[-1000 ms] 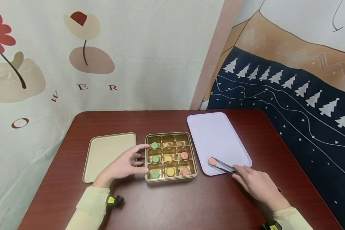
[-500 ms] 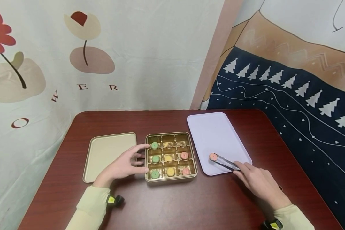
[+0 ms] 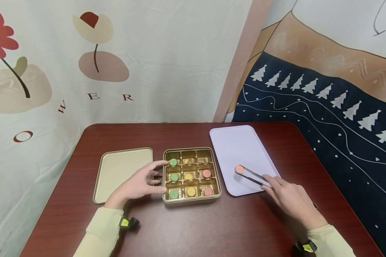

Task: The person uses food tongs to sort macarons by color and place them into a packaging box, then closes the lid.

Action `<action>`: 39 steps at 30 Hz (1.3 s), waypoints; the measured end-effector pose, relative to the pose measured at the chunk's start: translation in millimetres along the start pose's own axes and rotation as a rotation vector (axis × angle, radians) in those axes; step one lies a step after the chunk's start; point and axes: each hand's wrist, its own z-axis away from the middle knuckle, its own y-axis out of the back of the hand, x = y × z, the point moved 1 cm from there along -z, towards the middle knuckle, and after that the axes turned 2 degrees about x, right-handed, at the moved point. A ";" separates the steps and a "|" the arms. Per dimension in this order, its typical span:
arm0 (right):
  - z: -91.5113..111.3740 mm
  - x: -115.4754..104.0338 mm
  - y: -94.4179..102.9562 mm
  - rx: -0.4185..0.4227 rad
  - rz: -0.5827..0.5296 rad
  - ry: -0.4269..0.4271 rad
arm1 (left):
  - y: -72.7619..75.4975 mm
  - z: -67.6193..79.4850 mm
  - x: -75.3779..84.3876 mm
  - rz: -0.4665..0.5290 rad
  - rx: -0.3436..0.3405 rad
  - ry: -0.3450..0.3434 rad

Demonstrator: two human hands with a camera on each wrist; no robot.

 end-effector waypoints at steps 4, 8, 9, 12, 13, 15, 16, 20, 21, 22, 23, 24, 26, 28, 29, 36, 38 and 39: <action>-8.2 -2.8 -0.7 -0.024 0.003 -0.007 | 0.3 -0.2 -0.3 -0.005 0.001 0.000; -20.5 -6.3 -2.1 -0.024 0.007 0.017 | -0.2 -0.5 -0.5 -0.007 0.002 -0.005; -23.8 -7.3 -2.6 -0.019 0.007 0.027 | -0.3 -0.7 -0.4 -0.005 0.003 -0.007; -34.0 -10.8 -5.0 0.008 0.003 0.062 | -0.5 -0.8 -0.3 -0.006 0.003 -0.007; -37.4 -12.2 -6.1 0.021 0.003 0.074 | -0.4 -0.8 -0.2 -0.007 0.004 -0.006; -44.3 -15.2 -8.6 0.045 0.003 0.093 | -0.3 -1.1 -0.1 -0.011 0.006 -0.006; -47.7 -16.9 -10.0 0.054 0.002 0.101 | -0.2 -1.2 -0.3 -0.012 0.006 -0.006; -61.1 -25.5 -15.8 0.066 -0.004 0.116 | -0.1 -1.5 -0.3 -0.012 0.007 -0.007; -64.6 -27.9 -17.4 0.067 -0.005 0.119 | -0.2 -1.4 -0.2 -0.012 0.007 -0.009; -68.0 -30.4 -18.6 0.063 -0.005 0.122 | -0.3 -1.2 -0.2 -0.009 0.007 -0.008; -71.3 -32.8 -19.9 0.061 -0.006 0.126 | -0.6 -1.0 -0.2 -0.009 0.007 -0.008; -74.3 -34.9 -21.0 0.060 -0.007 0.129 | -1.0 -0.8 -0.2 -0.006 0.006 -0.010; -79.5 -38.3 -22.9 0.061 -0.004 0.135 | -1.7 -0.8 -0.1 -0.005 0.003 -0.012; -83.9 -41.3 -25.0 0.067 -0.009 0.140 | -2.4 -0.9 -0.6 0.000 0.002 -0.012; -85.7 -42.6 -26.3 0.074 -0.012 0.140 | -2.7 -0.8 -0.8 0.001 0.002 -0.011; -97.4 -52.8 -31.8 0.071 -0.001 0.135 | -1.9 -0.6 -1.0 -0.005 0.011 -0.007; -99.4 -54.6 -31.5 0.056 0.006 0.131 | -1.4 -0.6 -0.7 -0.008 0.010 -0.007; -100.3 -55.2 -30.9 0.049 0.009 0.128 | -0.9 -0.5 -0.4 -0.010 0.009 -0.007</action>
